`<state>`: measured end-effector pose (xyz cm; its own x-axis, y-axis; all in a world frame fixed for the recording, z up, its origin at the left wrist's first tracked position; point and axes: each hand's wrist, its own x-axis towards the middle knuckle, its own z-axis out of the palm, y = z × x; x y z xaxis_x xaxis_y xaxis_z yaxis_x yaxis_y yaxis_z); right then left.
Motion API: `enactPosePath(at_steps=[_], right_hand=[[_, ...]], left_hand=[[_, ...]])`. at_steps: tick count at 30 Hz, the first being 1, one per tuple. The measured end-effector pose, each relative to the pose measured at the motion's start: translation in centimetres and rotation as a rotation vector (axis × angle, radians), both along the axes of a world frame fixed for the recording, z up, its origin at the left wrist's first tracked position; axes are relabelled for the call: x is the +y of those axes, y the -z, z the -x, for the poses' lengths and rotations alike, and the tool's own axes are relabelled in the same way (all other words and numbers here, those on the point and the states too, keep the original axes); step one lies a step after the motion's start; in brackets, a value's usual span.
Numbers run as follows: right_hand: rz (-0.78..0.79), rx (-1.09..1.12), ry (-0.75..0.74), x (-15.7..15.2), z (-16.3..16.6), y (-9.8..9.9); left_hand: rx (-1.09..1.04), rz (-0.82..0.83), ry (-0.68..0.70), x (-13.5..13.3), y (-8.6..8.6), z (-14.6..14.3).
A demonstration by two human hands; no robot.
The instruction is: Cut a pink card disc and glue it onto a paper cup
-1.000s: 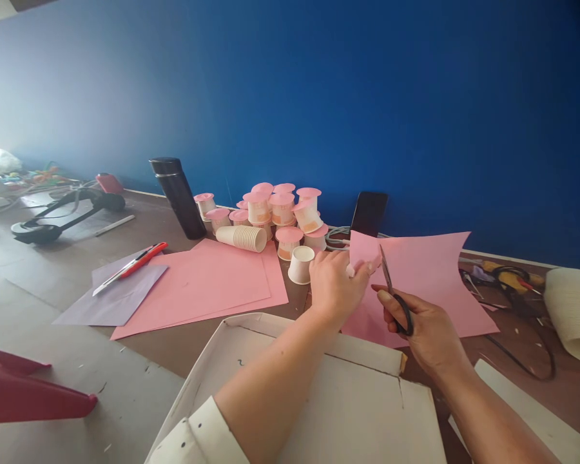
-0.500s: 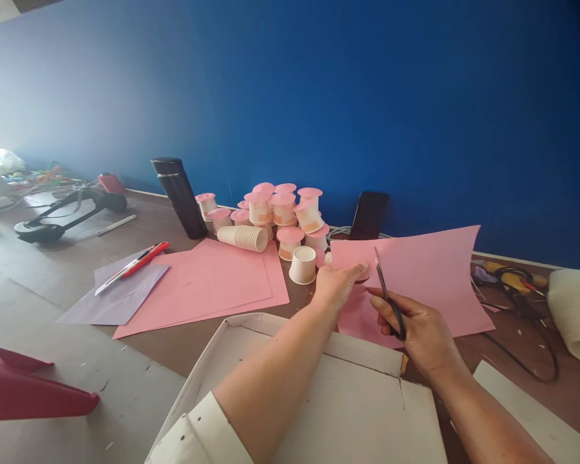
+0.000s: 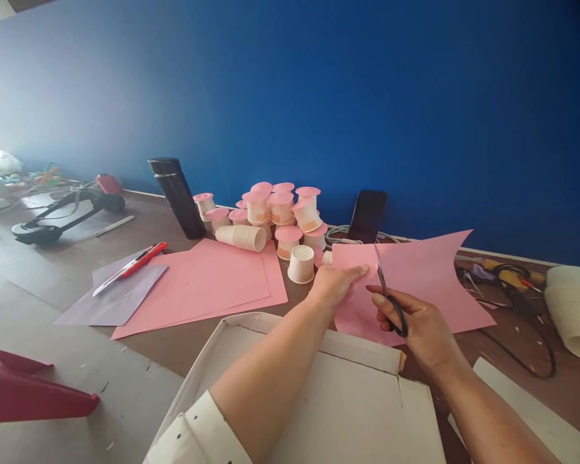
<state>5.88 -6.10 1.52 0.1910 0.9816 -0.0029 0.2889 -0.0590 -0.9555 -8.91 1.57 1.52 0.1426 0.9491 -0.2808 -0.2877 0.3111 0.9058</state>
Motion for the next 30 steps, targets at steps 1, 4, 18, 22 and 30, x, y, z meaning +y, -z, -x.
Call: enactPosePath(at_steps=[1,4,18,22,30], right_hand=[[-0.003,-0.003,0.0,0.0,0.0,0.0],[-0.013,-0.016,0.006,-0.1,0.0,0.0],[0.004,0.008,0.026,-0.2,0.1,0.2],[-0.003,0.003,0.025,-0.2,0.0,0.2],[-0.001,0.024,0.022,-0.1,0.2,0.1]], left_hand=[[0.036,0.006,0.015,0.0,-0.1,0.0],[0.081,0.01,0.045,0.0,-0.3,0.0],[0.055,0.022,0.05,-0.3,-1.0,0.0],[0.06,0.02,0.044,-0.2,-0.9,0.0],[0.044,0.013,0.043,-0.6,-1.6,0.2]])
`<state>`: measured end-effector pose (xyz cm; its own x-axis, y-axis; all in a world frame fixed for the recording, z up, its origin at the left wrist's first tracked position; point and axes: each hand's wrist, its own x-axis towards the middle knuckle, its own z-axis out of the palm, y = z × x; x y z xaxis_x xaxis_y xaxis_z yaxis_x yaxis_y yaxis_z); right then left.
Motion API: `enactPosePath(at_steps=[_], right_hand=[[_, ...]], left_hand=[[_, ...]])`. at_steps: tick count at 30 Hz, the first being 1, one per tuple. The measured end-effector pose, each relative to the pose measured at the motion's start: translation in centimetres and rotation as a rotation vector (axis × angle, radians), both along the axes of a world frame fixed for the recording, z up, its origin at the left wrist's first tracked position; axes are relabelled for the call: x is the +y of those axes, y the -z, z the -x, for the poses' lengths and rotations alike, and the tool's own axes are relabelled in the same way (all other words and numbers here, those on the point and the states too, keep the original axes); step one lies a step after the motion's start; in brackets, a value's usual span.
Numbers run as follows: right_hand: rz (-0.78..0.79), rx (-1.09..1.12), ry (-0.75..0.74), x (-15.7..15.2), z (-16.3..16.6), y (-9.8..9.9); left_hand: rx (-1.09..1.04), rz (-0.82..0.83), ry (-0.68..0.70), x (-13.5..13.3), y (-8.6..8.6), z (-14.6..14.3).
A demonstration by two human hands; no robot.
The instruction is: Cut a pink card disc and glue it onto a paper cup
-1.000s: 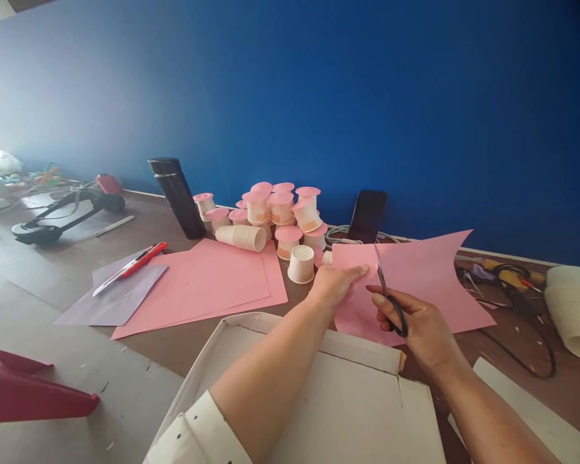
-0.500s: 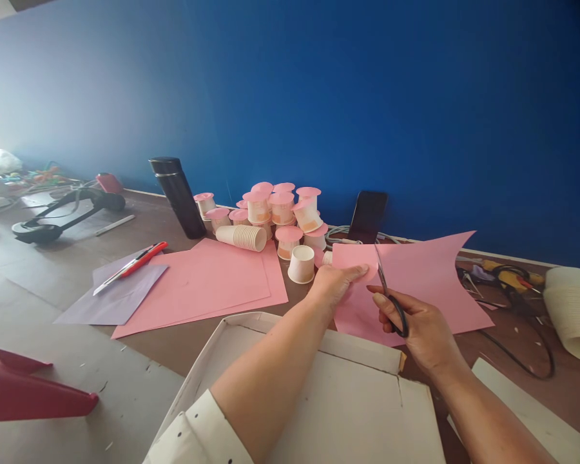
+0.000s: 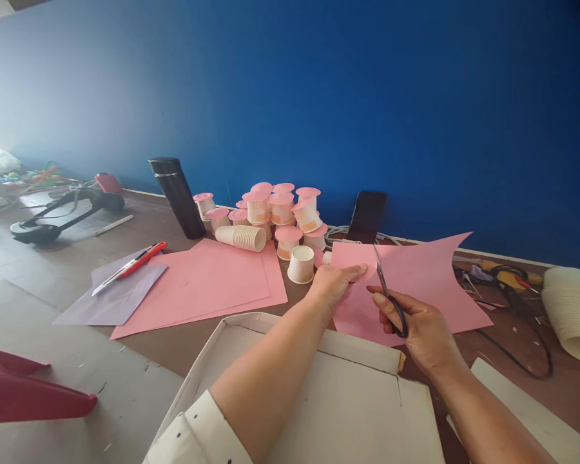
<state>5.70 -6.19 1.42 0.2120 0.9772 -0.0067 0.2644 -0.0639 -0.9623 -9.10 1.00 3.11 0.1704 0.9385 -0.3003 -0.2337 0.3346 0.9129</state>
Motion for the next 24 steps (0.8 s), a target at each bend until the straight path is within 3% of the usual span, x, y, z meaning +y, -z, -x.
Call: enactPosePath(at_steps=[24], right_hand=[[0.023,0.012,0.012,-0.07,-0.42,0.49]], left_hand=[[-0.013,-0.004,-0.004,0.24,0.09,0.1]])
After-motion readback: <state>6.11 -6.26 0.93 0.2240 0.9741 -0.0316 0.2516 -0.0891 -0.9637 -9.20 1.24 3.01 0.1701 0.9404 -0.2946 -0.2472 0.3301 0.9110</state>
